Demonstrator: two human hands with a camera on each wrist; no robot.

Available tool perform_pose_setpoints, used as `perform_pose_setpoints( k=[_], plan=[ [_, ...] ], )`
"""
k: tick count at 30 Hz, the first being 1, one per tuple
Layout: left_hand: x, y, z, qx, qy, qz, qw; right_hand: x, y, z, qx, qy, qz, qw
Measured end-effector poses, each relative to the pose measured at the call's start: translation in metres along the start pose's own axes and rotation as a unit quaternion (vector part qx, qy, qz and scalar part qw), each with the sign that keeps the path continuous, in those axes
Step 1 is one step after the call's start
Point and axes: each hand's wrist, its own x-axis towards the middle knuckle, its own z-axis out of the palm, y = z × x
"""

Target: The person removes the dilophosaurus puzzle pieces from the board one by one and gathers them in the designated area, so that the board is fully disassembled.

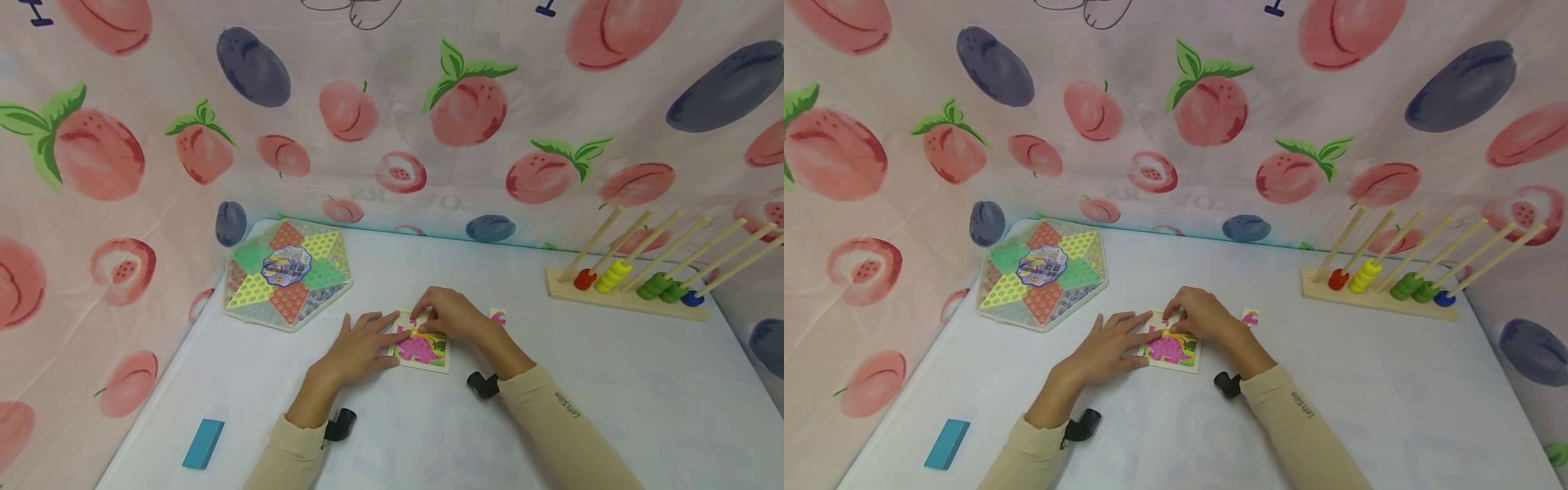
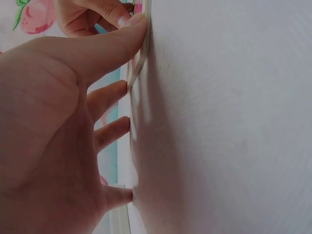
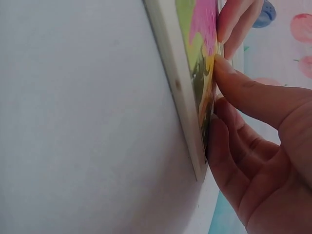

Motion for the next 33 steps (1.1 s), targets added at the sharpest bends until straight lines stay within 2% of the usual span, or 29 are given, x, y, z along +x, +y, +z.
perform_pose_setpoints(
  k=[9, 27, 33],
  plan=[
    [-0.0002, -0.0007, 0.0002, 0.0, 0.002, 0.003, 1.0, 0.0003, -0.0002, 0.001, -0.019, 0.007, -0.021, 0.9996],
    [-0.0019, 0.0001, -0.0003, -0.005, 0.0, 0.005, 1.0, -0.0022, -0.0031, 0.0037, -0.003, 0.017, -0.006, 0.9998],
    [-0.0014, -0.0014, 0.001, 0.006, 0.003, 0.004, 1.0, -0.0022, -0.0049, 0.0022, -0.002, 0.018, -0.009, 0.9998]
  ],
)
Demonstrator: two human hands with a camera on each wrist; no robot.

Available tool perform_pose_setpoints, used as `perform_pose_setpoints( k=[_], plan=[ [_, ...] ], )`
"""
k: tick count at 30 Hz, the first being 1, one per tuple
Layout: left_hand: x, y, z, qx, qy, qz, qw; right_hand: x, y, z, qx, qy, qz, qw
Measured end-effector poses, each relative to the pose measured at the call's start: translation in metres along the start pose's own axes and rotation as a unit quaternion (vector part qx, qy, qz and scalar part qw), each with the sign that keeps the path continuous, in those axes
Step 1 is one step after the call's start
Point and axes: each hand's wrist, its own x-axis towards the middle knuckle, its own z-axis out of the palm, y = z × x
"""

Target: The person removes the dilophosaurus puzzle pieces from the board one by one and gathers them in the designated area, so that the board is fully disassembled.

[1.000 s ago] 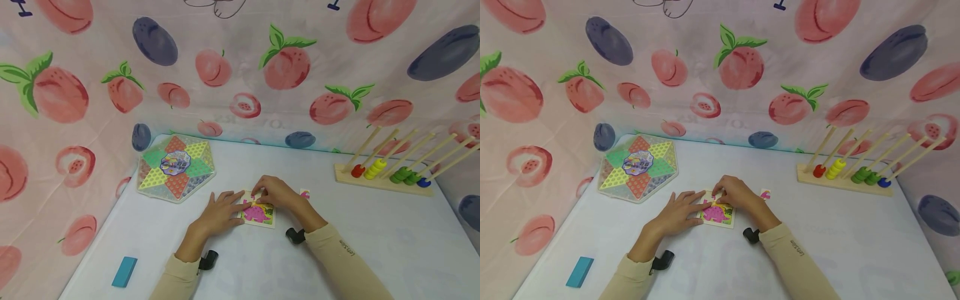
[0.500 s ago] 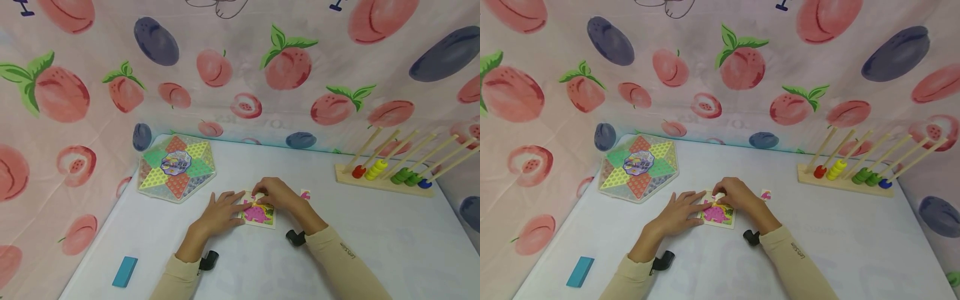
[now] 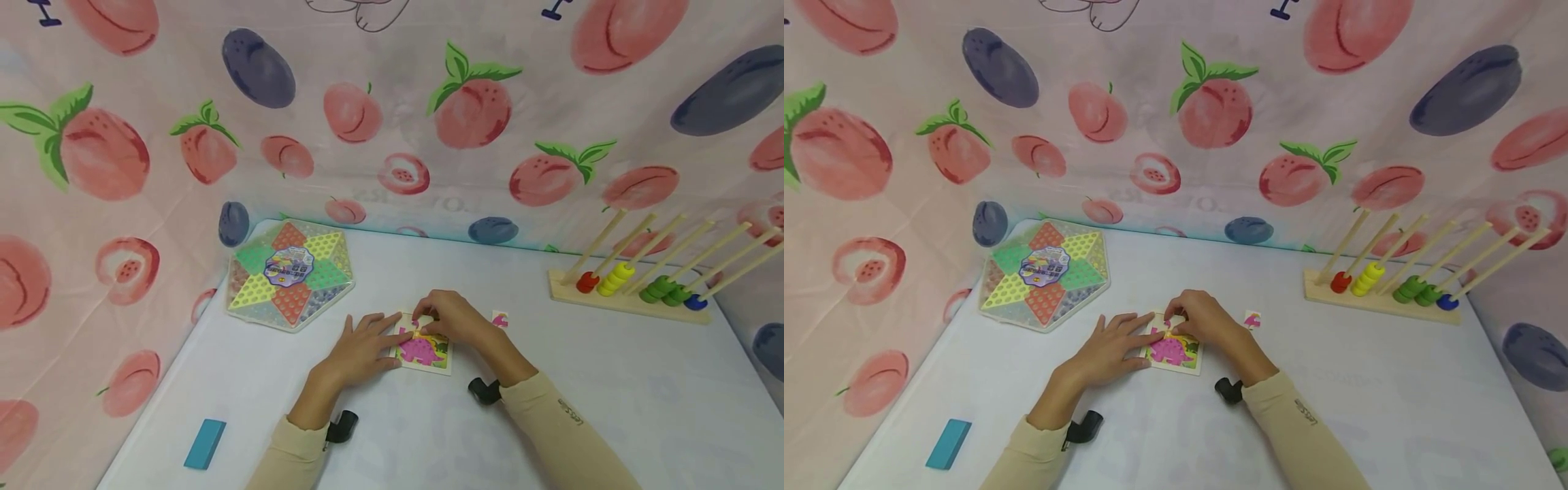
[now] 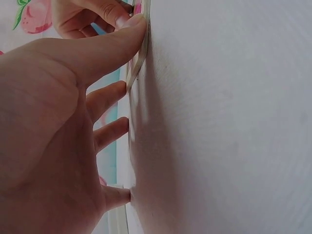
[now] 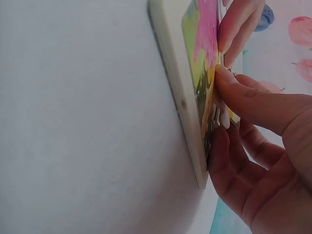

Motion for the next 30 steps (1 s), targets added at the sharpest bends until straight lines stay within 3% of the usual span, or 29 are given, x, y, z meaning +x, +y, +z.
perform_pose_setpoints(
  k=[18, 30],
  plan=[
    [0.001, 0.0, 0.0, 0.002, 0.001, 0.001, 1.0, -0.003, -0.001, 0.001, 0.004, -0.004, 0.01, 0.9999],
    [0.0, 0.001, 0.0, -0.003, 0.004, 0.001, 1.0, -0.013, -0.001, -0.011, 0.05, 0.022, -0.006, 0.9985]
  ],
)
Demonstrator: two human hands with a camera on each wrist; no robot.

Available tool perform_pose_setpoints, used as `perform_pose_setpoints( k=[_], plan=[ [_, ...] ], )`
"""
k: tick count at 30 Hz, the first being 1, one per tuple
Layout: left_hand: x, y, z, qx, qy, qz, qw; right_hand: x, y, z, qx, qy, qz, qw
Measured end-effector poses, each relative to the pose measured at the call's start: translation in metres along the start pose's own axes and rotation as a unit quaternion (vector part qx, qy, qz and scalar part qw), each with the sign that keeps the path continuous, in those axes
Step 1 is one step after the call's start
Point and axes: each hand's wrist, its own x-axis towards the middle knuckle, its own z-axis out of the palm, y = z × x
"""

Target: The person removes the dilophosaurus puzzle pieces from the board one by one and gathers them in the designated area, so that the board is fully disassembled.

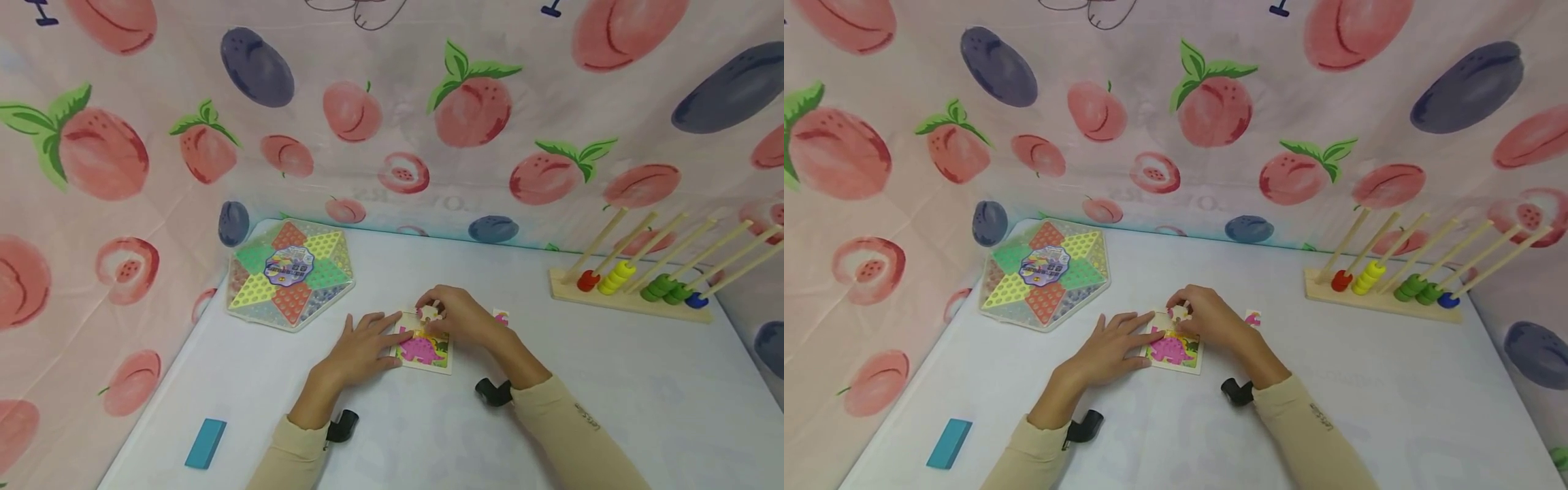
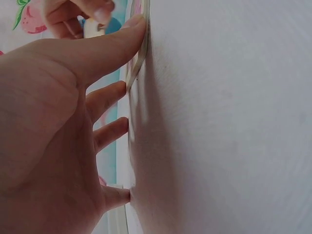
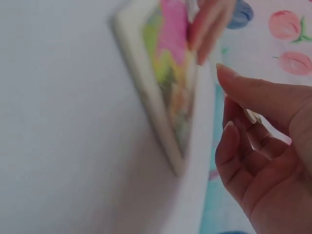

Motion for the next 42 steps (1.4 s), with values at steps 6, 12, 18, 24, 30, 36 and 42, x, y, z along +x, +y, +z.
perform_pose_setpoints(
  k=[6, 12, 18, 24, 30, 36, 42],
  plan=[
    [0.001, 0.001, -0.001, -0.001, -0.005, -0.001, 1.0, -0.01, 0.0, -0.026, -0.001, 0.03, -0.027, 0.9992],
    [0.004, 0.001, -0.002, -0.003, -0.005, -0.002, 1.0, -0.027, 0.005, -0.059, 0.001, 0.077, -0.039, 0.9963],
    [0.005, 0.0, 0.0, -0.005, -0.002, 0.001, 1.0, -0.045, 0.019, -0.083, 0.011, 0.092, -0.021, 0.9955],
    [0.004, 0.0, 0.002, -0.006, -0.004, -0.003, 1.0, -0.06, 0.031, -0.091, 0.024, 0.098, 0.014, 0.9948],
    [0.001, 0.002, 0.003, -0.019, 0.005, -0.002, 0.9998, -0.079, 0.048, -0.096, 0.001, 0.125, 0.022, 0.9919],
    [0.001, 0.001, 0.003, -0.02, 0.004, -0.006, 0.9998, -0.099, 0.067, -0.099, 0.022, 0.148, 0.024, 0.9885],
    [0.001, 0.002, 0.002, -0.024, 0.007, -0.003, 0.9997, -0.111, 0.084, -0.098, 0.04, 0.146, 0.045, 0.9874]
  ],
)
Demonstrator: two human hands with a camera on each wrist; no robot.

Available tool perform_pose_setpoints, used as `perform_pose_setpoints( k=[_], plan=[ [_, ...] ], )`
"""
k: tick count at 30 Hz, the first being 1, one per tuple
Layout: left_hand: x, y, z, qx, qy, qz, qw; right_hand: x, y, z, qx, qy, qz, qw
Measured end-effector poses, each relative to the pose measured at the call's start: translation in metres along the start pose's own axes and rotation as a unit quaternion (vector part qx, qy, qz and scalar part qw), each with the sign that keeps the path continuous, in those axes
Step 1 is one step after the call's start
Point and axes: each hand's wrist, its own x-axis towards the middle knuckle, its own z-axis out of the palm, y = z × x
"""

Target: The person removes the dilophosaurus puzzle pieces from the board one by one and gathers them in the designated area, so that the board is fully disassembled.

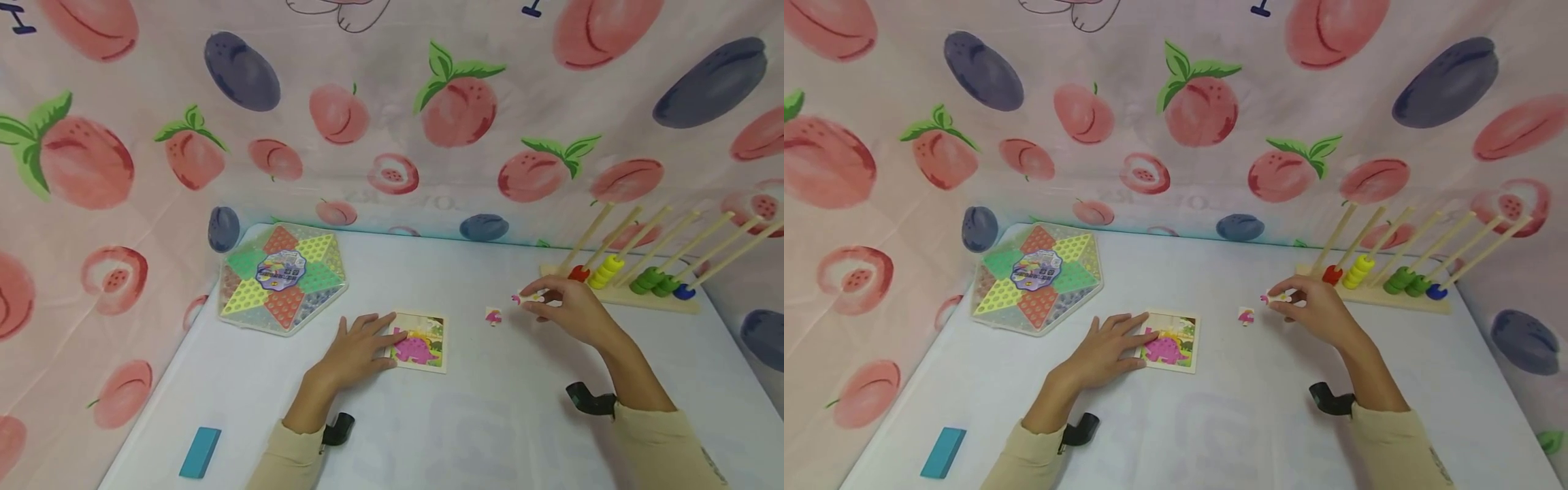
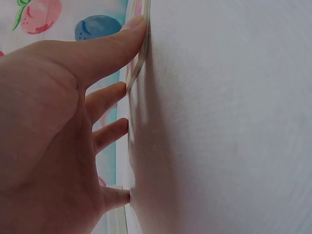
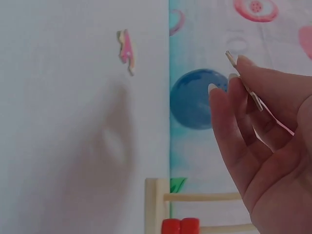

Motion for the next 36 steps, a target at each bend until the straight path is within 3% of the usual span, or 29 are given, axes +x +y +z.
perform_pose_setpoints(
  k=[4, 9, 14, 19, 25, 36],
  plan=[
    [-0.001, 0.001, -0.002, -0.001, 0.001, -0.001, 1.0, 0.0, 0.014, 0.006, 0.008, 0.0, 0.008, 0.9999],
    [-0.001, 0.001, -0.002, -0.005, 0.001, -0.001, 1.0, 0.001, 0.025, 0.016, 0.001, -0.007, 0.059, 0.9983],
    [-0.001, 0.001, -0.002, -0.004, -0.003, -0.001, 1.0, 0.003, 0.031, 0.025, -0.038, -0.011, 0.088, 0.9954],
    [-0.001, 0.001, -0.001, -0.002, -0.003, 0.002, 1.0, 0.007, 0.036, 0.035, -0.088, 0.01, 0.089, 0.9921],
    [-0.001, 0.0, -0.001, 0.001, -0.003, 0.001, 1.0, 0.01, 0.035, 0.039, -0.123, 0.019, 0.098, 0.9874],
    [-0.001, 0.0, -0.001, 0.0, 0.0, 0.0, 1.0, 0.014, 0.024, 0.037, -0.142, -0.006, 0.146, 0.979]
  ],
)
